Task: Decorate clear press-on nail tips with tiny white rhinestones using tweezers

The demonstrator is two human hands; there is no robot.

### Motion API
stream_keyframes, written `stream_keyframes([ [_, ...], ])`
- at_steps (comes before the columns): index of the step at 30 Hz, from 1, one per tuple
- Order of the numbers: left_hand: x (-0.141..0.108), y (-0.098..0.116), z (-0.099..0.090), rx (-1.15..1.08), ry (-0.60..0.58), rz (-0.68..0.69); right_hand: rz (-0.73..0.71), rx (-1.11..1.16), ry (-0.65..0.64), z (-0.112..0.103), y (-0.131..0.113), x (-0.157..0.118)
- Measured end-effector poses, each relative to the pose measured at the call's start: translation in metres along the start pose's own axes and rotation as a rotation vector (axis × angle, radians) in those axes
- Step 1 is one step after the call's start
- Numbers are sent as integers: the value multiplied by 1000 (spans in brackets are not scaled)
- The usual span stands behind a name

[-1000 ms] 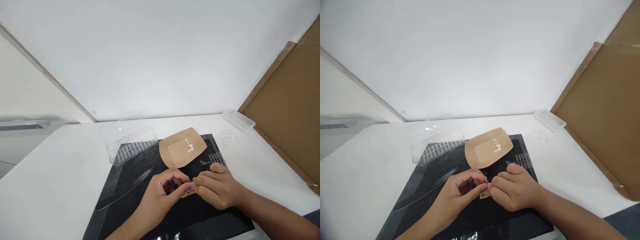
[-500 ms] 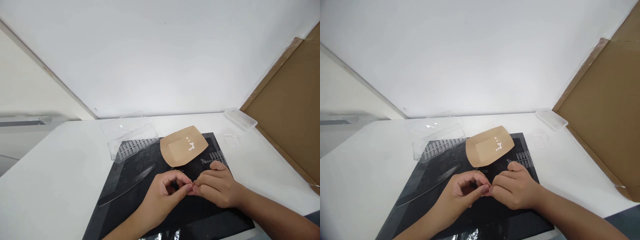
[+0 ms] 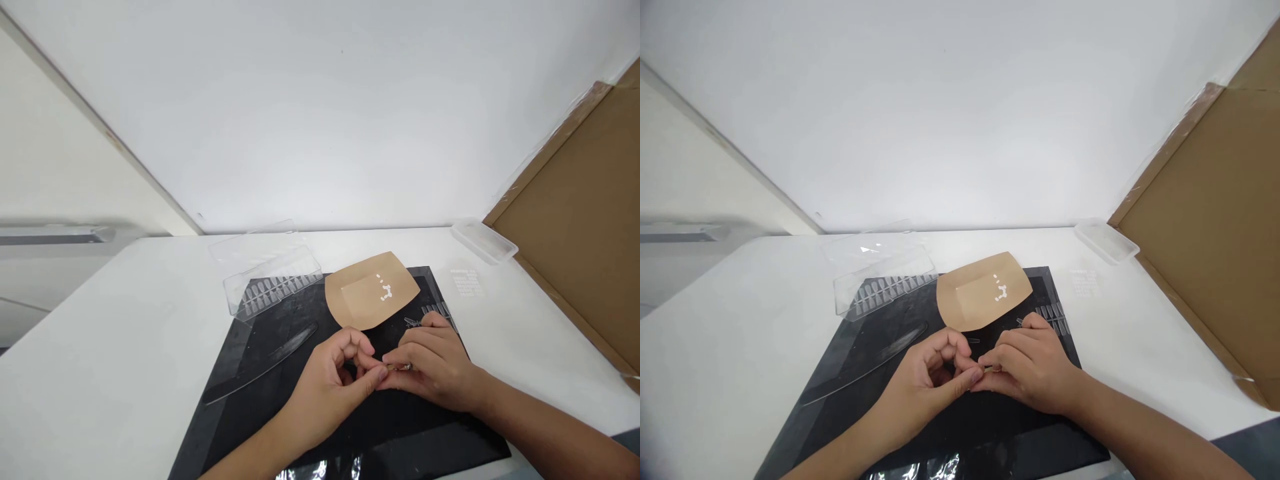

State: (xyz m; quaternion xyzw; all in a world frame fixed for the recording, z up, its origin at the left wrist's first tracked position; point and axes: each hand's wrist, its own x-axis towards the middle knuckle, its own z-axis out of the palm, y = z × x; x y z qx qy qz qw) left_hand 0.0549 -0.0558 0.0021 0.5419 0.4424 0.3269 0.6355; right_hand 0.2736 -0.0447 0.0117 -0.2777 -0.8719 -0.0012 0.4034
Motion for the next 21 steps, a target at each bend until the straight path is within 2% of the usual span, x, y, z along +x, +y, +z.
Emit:
stream_keyframes([
  [15,-2,1,-1,89,21,48,26,70,-68,0,1,0],
  [21,0,3,-2,91,33,168,33,76,-81,3,-2,1],
])
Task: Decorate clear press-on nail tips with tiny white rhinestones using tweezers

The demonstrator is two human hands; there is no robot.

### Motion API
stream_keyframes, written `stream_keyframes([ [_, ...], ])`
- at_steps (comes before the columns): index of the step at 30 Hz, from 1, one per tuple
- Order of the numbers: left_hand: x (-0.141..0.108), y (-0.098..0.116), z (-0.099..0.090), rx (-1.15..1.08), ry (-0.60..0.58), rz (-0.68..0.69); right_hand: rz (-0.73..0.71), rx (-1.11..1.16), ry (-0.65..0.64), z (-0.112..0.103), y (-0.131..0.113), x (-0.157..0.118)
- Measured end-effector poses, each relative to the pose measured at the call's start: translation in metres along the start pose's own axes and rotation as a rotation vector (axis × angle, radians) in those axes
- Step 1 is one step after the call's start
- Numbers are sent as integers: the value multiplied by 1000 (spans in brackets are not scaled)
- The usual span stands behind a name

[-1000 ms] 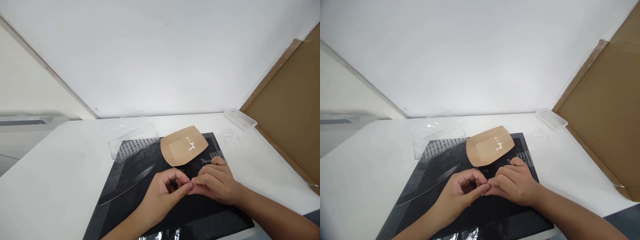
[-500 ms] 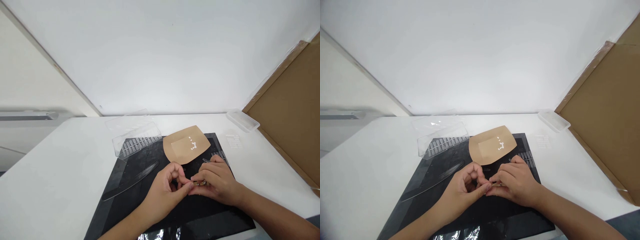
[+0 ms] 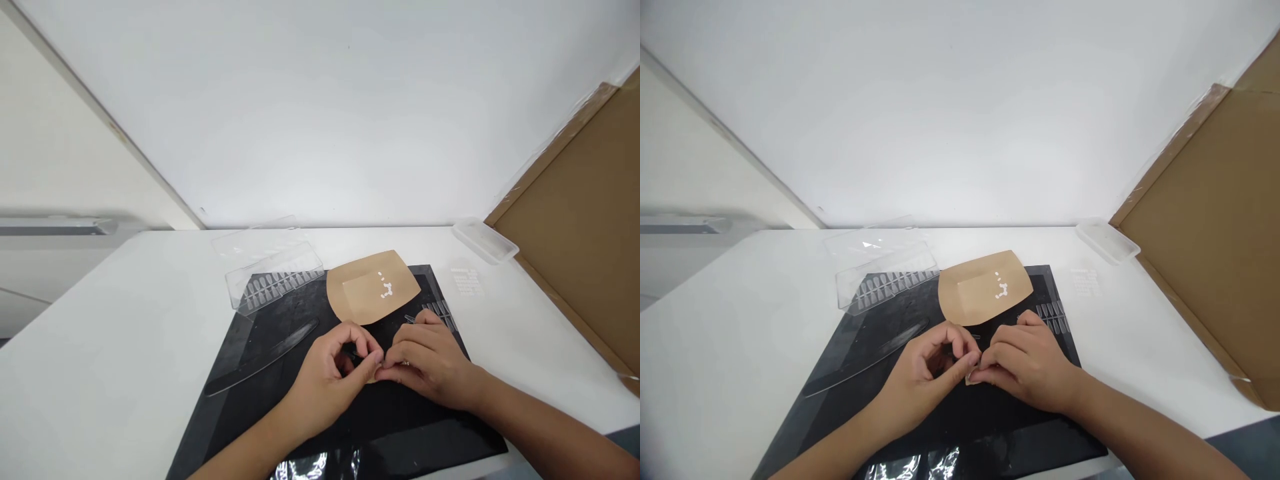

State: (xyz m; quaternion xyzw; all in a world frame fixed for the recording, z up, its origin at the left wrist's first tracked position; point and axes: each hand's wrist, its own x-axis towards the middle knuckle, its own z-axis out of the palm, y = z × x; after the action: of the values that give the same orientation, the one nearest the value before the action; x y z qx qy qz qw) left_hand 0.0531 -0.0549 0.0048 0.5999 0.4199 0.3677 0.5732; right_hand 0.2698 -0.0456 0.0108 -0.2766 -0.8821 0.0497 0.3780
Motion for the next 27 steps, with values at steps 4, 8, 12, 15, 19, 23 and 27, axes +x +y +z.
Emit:
stream_keyframes([
  [4,-1,-1,2,8,-32,36,14,65,-5,4,-4,-1],
  [8,-3,1,2,17,9,69,33,77,42,3,-8,2],
  [12,-2,1,0,51,80,163,30,37,75,-1,-6,4],
  [15,-2,-1,-3,100,99,276,27,31,78,-2,-1,2],
  [19,-2,-8,-6,128,145,362,15,8,90,-2,5,-1],
  [23,-1,-15,-6,260,141,489,15,-7,94,-2,10,-3],
  [27,2,-11,-9,546,97,685,7,-9,99,-2,12,-4],
])
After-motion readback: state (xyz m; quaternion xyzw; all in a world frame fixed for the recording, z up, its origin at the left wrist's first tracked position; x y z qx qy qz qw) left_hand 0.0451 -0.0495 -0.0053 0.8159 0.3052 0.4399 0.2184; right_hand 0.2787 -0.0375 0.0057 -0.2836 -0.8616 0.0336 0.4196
